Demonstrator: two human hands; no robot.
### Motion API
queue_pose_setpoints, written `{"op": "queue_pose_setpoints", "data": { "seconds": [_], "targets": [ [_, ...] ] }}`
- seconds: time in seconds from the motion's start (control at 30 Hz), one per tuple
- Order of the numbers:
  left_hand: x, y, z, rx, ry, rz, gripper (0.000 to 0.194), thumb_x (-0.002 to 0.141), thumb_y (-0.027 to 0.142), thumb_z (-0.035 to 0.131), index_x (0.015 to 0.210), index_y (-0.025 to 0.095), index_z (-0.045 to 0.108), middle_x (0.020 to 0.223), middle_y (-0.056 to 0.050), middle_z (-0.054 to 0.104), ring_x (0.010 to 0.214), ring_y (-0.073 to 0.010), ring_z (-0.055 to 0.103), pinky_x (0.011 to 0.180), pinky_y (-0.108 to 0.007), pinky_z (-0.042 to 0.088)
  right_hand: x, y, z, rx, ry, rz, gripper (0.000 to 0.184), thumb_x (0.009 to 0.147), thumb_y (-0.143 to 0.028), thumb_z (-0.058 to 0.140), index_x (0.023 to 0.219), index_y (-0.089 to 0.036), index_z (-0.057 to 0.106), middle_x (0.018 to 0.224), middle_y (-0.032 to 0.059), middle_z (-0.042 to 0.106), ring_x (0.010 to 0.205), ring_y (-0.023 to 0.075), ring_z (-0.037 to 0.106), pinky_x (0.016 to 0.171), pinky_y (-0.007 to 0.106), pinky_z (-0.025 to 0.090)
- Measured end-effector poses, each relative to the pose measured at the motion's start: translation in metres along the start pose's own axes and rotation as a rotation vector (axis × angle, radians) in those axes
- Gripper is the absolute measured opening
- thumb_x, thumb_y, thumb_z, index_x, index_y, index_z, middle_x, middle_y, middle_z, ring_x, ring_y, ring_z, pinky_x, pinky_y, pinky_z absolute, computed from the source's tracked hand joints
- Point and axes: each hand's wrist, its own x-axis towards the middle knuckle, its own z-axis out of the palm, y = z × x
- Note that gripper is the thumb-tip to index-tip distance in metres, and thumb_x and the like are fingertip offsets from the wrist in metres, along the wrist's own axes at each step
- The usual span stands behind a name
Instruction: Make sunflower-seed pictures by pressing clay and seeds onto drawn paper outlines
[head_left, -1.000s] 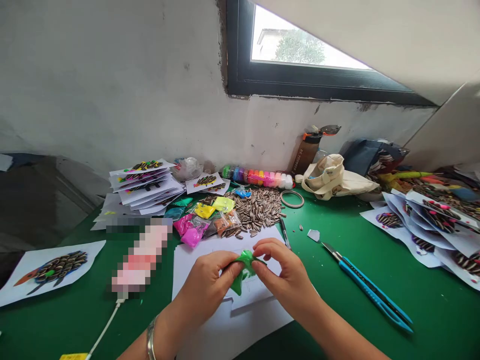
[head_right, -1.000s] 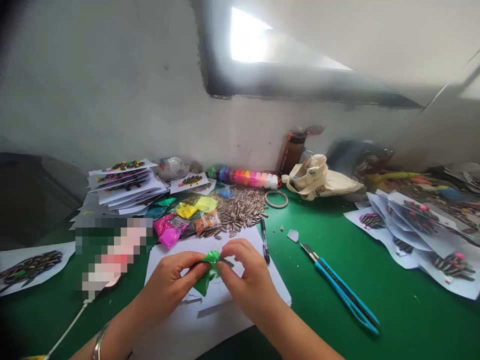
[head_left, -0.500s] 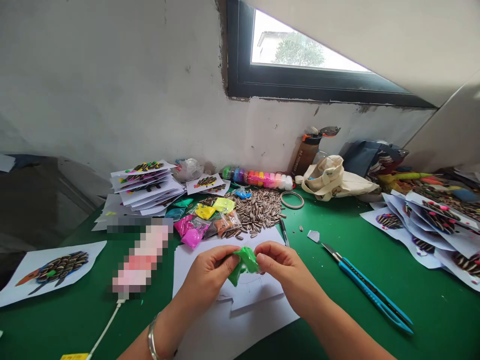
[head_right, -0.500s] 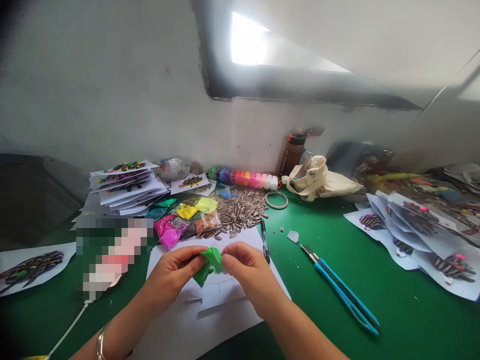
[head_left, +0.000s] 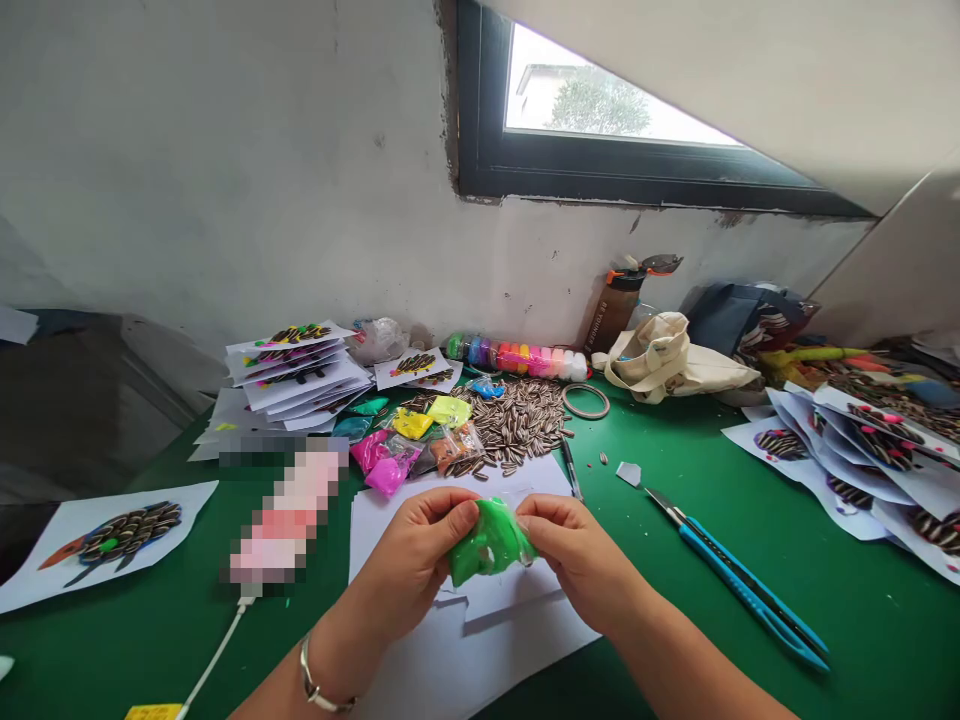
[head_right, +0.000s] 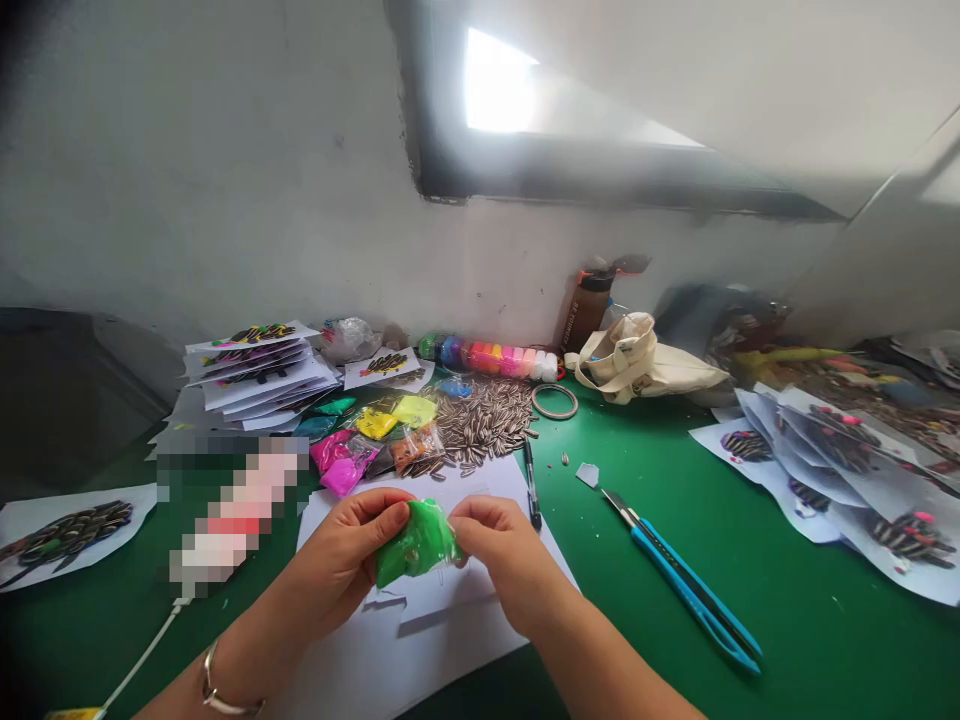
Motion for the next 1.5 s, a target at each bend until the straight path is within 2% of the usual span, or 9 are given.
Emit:
{"op": "queue_pose_setpoints", "data": {
  "seconds": [0.1, 0.17, 0.33, 0.5, 0.7, 0.9, 1.07, 1.23, 1.5],
  "targets": [
    [-0.002, 0.001, 0.002, -0.072, -0.019, -0.037, 0.025, 0.073, 0.035, 0.08, 0.082, 0.014, 0.072, 0.069, -0.003, 0.064, 0.06, -0.0119, 0.058, 0.058, -0.024, 0.05, -0.002, -0.002, 0.001, 0.052, -0.07, 0.032, 0.022, 0.074, -0.031, 0.069, 0.062, -0.014, 0.062, 0.056, -0.0021, 0.053, 0.058, 0.01, 0.043, 0.059, 0.024, 0.031],
    [-0.002, 0.001, 0.002, -0.073, -0.039, -0.041, 0.025, 0.074, 0.036, 0.079, 0.081, 0.013, 0.072, 0.067, -0.003, 0.063, 0.058, -0.0111, 0.057, 0.056, -0.023, 0.049, -0.004, -0.005, 0.001, 0.001, -0.065, 0.013, 0.019, 0.073, -0.028, 0.069, 0.062, -0.014, 0.062, 0.057, -0.0023, 0.053, 0.058, 0.0095, 0.042, 0.058, 0.024, 0.031],
    [0.0, 0.0, -0.003, 0.03, -0.042, -0.005, 0.03, 0.072, 0.04, 0.08, 0.074, 0.011, 0.072, 0.062, -0.001, 0.06, 0.054, -0.0089, 0.054, 0.051, -0.02, 0.044, -0.004, -0.008, 0.0, -0.22, -0.007, -0.009, 0.014, 0.073, -0.024, 0.067, 0.065, -0.014, 0.063, 0.061, -0.0026, 0.054, 0.059, 0.0092, 0.043, 0.057, 0.023, 0.032],
    [0.002, -0.002, -0.009, 0.15, 0.005, 0.016, 0.028, 0.07, 0.038, 0.082, 0.079, 0.013, 0.073, 0.068, -0.002, 0.063, 0.058, -0.0081, 0.053, 0.053, -0.018, 0.042, -0.006, -0.006, 0.001, -0.173, -0.093, 0.028, 0.014, 0.077, -0.027, 0.067, 0.075, -0.014, 0.069, 0.069, -0.0002, 0.062, 0.065, 0.0103, 0.05, 0.063, 0.023, 0.037],
    [0.001, -0.003, -0.005, 0.174, -0.037, -0.014, 0.029, 0.074, 0.041, 0.078, 0.078, 0.013, 0.071, 0.065, 0.0, 0.059, 0.056, -0.0078, 0.051, 0.051, -0.019, 0.041, -0.011, -0.01, -0.001, -0.221, -0.125, -0.018, 0.016, 0.077, -0.029, 0.067, 0.071, -0.014, 0.067, 0.062, -0.0016, 0.057, 0.061, 0.0101, 0.048, 0.059, 0.023, 0.035],
    [0.0, -0.003, -0.004, 0.165, -0.078, -0.025, 0.032, 0.076, 0.044, 0.076, 0.079, 0.013, 0.071, 0.066, -0.001, 0.058, 0.057, -0.0084, 0.05, 0.051, -0.019, 0.038, -0.009, -0.008, 0.0, -0.395, 0.024, -0.124, 0.019, 0.081, -0.029, 0.06, 0.069, -0.015, 0.063, 0.062, -0.0026, 0.051, 0.061, 0.0096, 0.041, 0.056, 0.022, 0.033],
    [0.002, -0.005, -0.007, 0.28, -0.029, 0.029, 0.03, 0.074, 0.042, 0.077, 0.082, 0.014, 0.072, 0.07, -0.002, 0.06, 0.062, -0.0103, 0.051, 0.056, -0.021, 0.039, -0.013, -0.007, 0.005, -0.528, 0.064, -0.215, 0.02, 0.084, -0.03, 0.055, 0.073, -0.015, 0.065, 0.066, -0.0003, 0.057, 0.064, 0.0119, 0.048, 0.06, 0.024, 0.038],
    [-0.001, 0.0, -0.004, 0.407, 0.015, 0.098, 0.029, 0.074, 0.043, 0.075, 0.081, 0.014, 0.071, 0.07, -0.001, 0.059, 0.061, -0.0109, 0.048, 0.054, -0.021, 0.038, -0.015, -0.005, 0.006, -0.649, 0.111, -0.353, 0.02, 0.086, -0.029, 0.055, 0.075, -0.016, 0.065, 0.067, 0.0001, 0.058, 0.065, 0.0124, 0.05, 0.062, 0.025, 0.039],
    [-0.008, 0.008, 0.005, 0.601, 0.121, 0.194, 0.031, 0.078, 0.044, 0.068, 0.071, 0.014, 0.069, 0.064, 0.0, 0.055, 0.058, -0.0111, 0.044, 0.052, -0.021, 0.035, -0.012, 0.0, 0.005, -0.561, 0.073, -0.284, 0.018, 0.087, -0.032, 0.057, 0.084, -0.018, 0.067, 0.074, 0.0021, 0.061, 0.07, 0.0144, 0.052, 0.064, 0.027, 0.042]
  ]
}}
